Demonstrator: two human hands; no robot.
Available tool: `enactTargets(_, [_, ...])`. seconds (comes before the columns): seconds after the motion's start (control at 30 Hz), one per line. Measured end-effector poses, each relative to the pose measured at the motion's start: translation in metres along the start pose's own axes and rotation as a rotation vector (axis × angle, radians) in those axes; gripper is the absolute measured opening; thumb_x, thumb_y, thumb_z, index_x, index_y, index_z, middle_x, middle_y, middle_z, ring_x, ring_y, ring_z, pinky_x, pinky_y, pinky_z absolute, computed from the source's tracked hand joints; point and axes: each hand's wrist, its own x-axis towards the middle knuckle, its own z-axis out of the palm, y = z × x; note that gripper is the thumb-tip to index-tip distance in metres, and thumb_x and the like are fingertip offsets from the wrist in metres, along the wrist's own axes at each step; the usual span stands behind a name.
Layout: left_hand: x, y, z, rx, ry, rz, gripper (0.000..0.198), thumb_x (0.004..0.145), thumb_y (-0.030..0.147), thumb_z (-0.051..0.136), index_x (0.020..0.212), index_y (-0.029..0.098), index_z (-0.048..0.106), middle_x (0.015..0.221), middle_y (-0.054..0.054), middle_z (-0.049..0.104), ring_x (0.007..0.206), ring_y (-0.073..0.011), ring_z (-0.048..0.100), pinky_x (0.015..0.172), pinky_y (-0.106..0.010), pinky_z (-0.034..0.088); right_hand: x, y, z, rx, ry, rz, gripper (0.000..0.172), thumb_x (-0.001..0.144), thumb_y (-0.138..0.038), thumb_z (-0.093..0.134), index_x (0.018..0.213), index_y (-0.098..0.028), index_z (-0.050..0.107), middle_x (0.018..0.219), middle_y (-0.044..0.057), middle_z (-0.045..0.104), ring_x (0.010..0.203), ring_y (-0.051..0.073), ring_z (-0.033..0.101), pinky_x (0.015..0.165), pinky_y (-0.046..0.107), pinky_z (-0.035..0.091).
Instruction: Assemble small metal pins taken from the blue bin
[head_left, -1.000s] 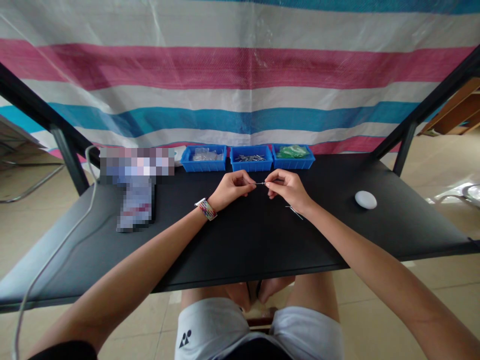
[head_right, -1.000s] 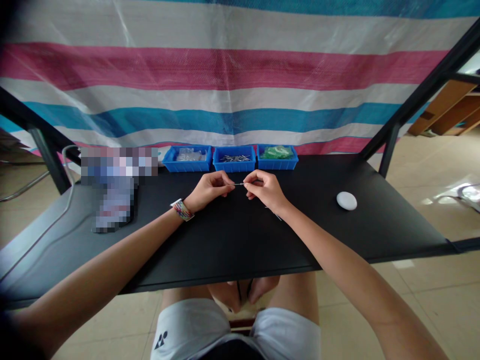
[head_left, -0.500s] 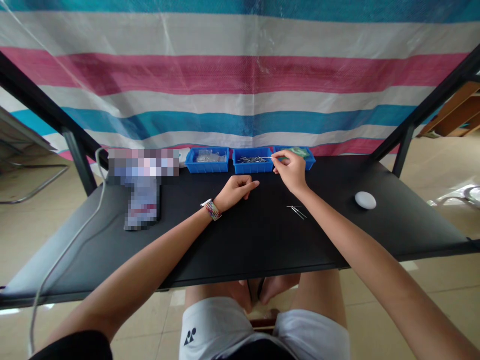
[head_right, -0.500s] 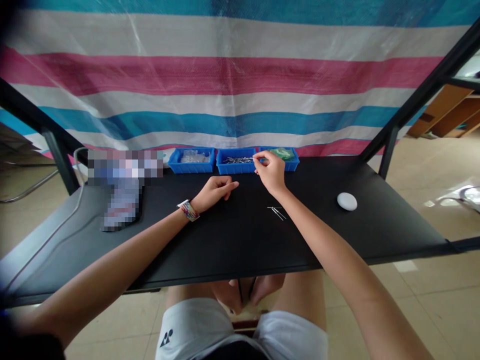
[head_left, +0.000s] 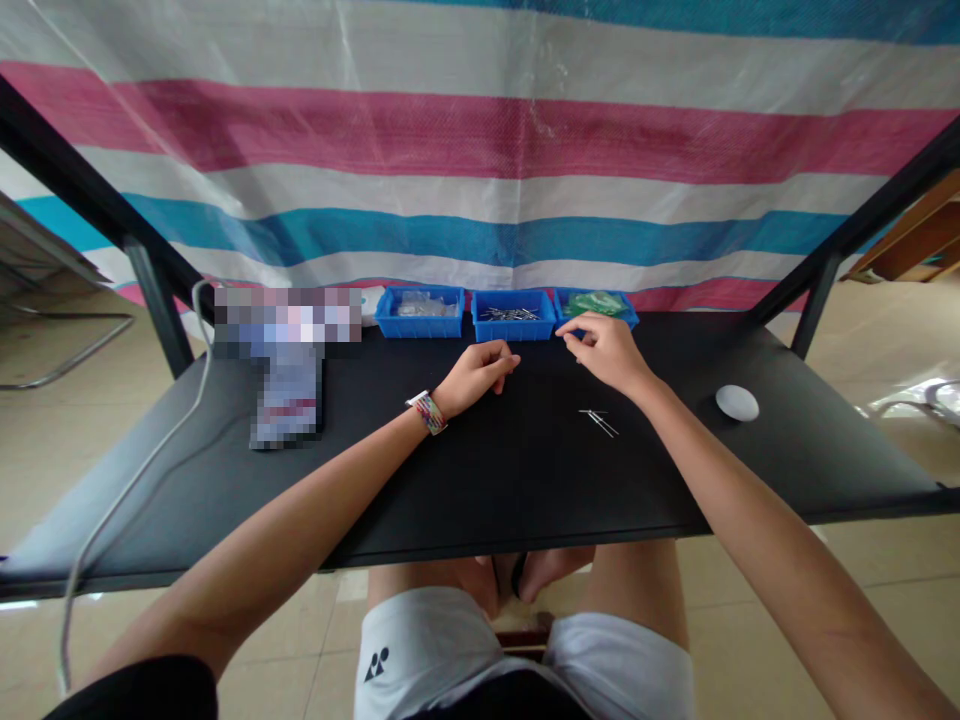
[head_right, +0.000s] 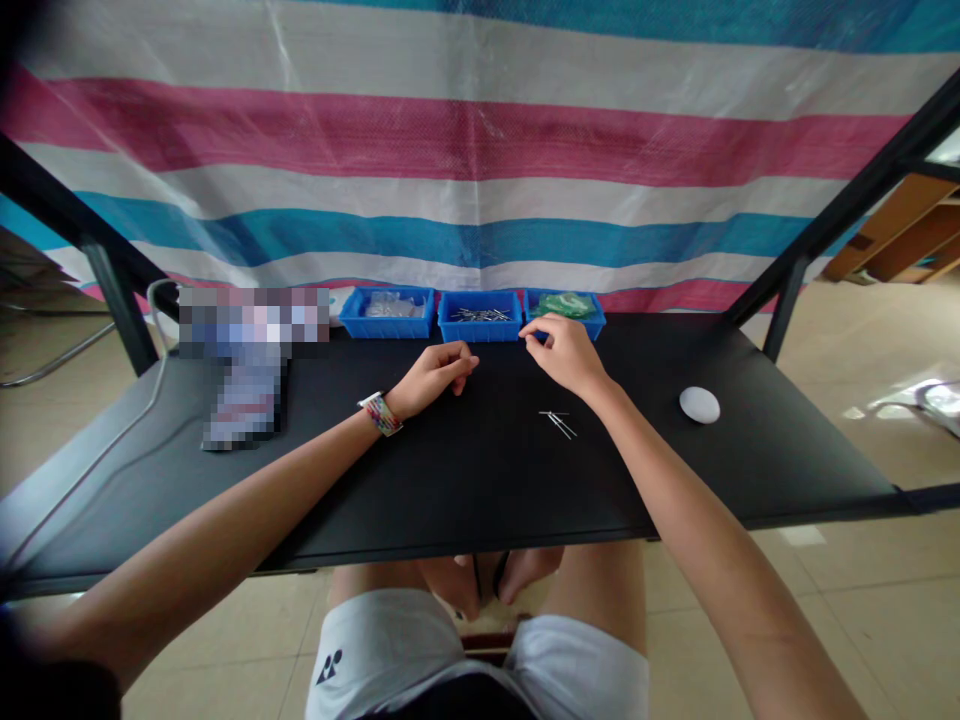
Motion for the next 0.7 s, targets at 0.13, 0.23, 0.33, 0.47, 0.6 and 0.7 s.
enactTargets(0.13, [0.001, 0.0, 0.0, -0.034, -0.016, 0.01, 0.028, 0.095, 0.042, 0.068, 0.083, 0.019, 0.056, 0.062, 0.004, 0.055, 0.052, -0.0106, 0.054, 0.053, -0.023, 0.039, -0.034, 0.01, -0.03, 0.04, -0.258, 0.114, 0.016, 0.085, -0.028, 0.071, 0.093, -0.021, 0.083, 0.086, 0.004, 0.075, 0.061, 0.015, 0.056, 0.063, 0.031, 0.044])
enactTargets(0.23, [0.001, 0.001, 0.001, -0.05, -0.033, 0.023, 0.019, 0.092, 0.034, 0.069, 0.09, 0.018, 0.06, 0.066, 0.004, 0.055, 0.052, -0.0101, 0.055, 0.052, -0.022, 0.041, -0.049, 0.017, -0.05, 0.111, -0.485, 0.176, 0.022, 0.079, -0.034, 0.08, 0.096, -0.021, 0.084, 0.078, 0.002, 0.072, 0.063, 0.015, 0.057, 0.061, 0.029, 0.043])
enactTargets(0.33, [0.002, 0.002, 0.001, -0.046, -0.043, 0.033, 0.015, 0.09, 0.029, 0.069, 0.096, 0.018, 0.062, 0.068, 0.004, 0.056, 0.054, -0.01, 0.056, 0.053, -0.022, 0.042, -0.053, 0.021, -0.06, 0.164, -0.546, 0.196, 0.026, 0.077, -0.039, 0.084, 0.094, -0.02, 0.084, 0.078, 0.003, 0.072, 0.067, 0.016, 0.058, 0.06, 0.029, 0.044])
enactTargets(0.47, [0.002, 0.002, 0.0, -0.035, -0.043, 0.026, 0.014, 0.09, 0.027, 0.068, 0.098, 0.017, 0.062, 0.068, 0.004, 0.057, 0.054, -0.0104, 0.057, 0.053, -0.022, 0.043, -0.051, 0.023, -0.058, 0.122, -0.569, 0.157, 0.015, 0.074, -0.032, 0.083, 0.083, -0.02, 0.083, 0.078, 0.003, 0.07, 0.071, 0.017, 0.058, 0.064, 0.029, 0.045])
enactTargets(0.6, [0.002, 0.004, 0.001, -0.038, -0.046, 0.02, 0.015, 0.09, 0.028, 0.069, 0.097, 0.017, 0.062, 0.066, 0.004, 0.057, 0.054, -0.0105, 0.056, 0.053, -0.022, 0.043, -0.054, 0.022, -0.051, 0.061, -0.524, 0.13, 0.004, 0.073, -0.023, 0.075, 0.074, -0.02, 0.078, 0.076, 0.001, 0.068, 0.067, 0.015, 0.055, 0.063, 0.028, 0.042])
enactTargets(0.7, [0.001, 0.004, 0.001, -0.033, -0.046, 0.011, 0.015, 0.09, 0.029, 0.068, 0.098, 0.017, 0.062, 0.064, 0.005, 0.057, 0.053, -0.0107, 0.056, 0.053, -0.022, 0.043, -0.057, 0.022, -0.047, 0.025, -0.468, 0.145, 0.002, 0.07, -0.019, 0.073, 0.071, -0.02, 0.073, 0.072, 0.0, 0.065, 0.063, 0.014, 0.054, 0.061, 0.028, 0.04])
